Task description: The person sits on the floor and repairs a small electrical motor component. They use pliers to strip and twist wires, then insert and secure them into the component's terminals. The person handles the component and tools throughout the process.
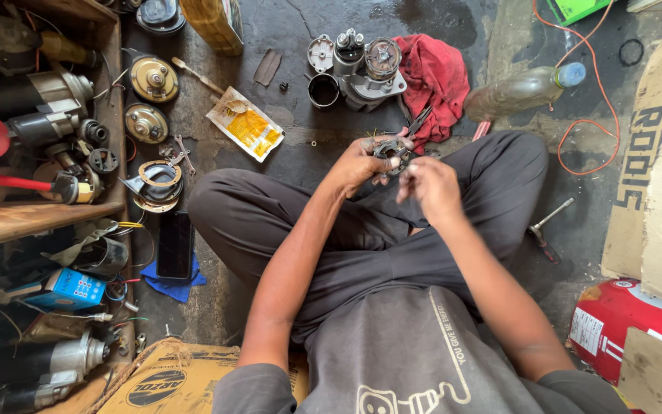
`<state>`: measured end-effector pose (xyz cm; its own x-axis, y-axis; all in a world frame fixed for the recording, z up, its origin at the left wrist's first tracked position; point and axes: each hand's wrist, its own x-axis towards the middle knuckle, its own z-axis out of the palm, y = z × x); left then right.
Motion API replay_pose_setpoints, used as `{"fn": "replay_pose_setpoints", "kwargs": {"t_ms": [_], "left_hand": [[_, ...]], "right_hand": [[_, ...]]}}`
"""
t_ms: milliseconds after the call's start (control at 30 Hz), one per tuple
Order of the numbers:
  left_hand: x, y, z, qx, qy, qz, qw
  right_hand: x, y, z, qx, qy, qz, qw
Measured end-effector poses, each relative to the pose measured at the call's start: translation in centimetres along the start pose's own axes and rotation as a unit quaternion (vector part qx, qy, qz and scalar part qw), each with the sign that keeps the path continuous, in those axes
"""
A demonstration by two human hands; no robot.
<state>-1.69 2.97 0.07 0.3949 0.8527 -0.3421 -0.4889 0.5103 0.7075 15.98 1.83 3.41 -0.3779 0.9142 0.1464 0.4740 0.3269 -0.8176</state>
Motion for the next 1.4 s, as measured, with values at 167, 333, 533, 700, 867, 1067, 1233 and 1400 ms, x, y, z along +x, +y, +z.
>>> {"fn": "replay_pose_setpoints", "kwargs": {"t_ms": [167, 333, 533, 700, 867, 1067, 1233, 1400], "left_hand": [[-0.6, 1.0, -0.6, -0.011, 0.06, 0.012, 0.998], [-1.0, 1.7, -0.9, -0.063, 0.044, 0.048, 0.996], [-1.2, 1.5, -1.1, -0.11, 0.017, 0.063, 0.992], [-1.4, 1.0, -1.3, -0.138, 0.017, 0.072, 0.988], [-2.2, 1.6, -1.1, -0.175, -0.003, 0.046, 0.984], [-2.1, 1.7, -0.6, -0.142, 0.016, 0.061, 0.988], [-1.6, 0.9, -0.3, -0.121, 0.045, 0.067, 0.989], [-1.5, 0.7, -0.3, -0.115, 0.057, 0.069, 0.989]], "right_hand": [[2.6, 1.6, 0.9, 0.16, 0.0, 0.226, 0.961], [6.3, 2.0, 2.2, -0.234, -0.085, 0.209, 0.946], [7.7, 0.9, 5.0, -0.329, -0.038, 0.176, 0.927], [6.3, 2.1, 2.2, 0.217, -0.038, 0.397, 0.891], [3.2, 1.2, -4.5, 0.402, -0.013, 0.337, 0.851], [0.2, -3.9, -12.3, -0.336, 0.031, -0.168, 0.926], [0.2, -4.3, -11.9, -0.466, -0.025, -0.222, 0.856], [0.5, -3.1, -10.7, -0.476, -0.026, -0.229, 0.849]]}}
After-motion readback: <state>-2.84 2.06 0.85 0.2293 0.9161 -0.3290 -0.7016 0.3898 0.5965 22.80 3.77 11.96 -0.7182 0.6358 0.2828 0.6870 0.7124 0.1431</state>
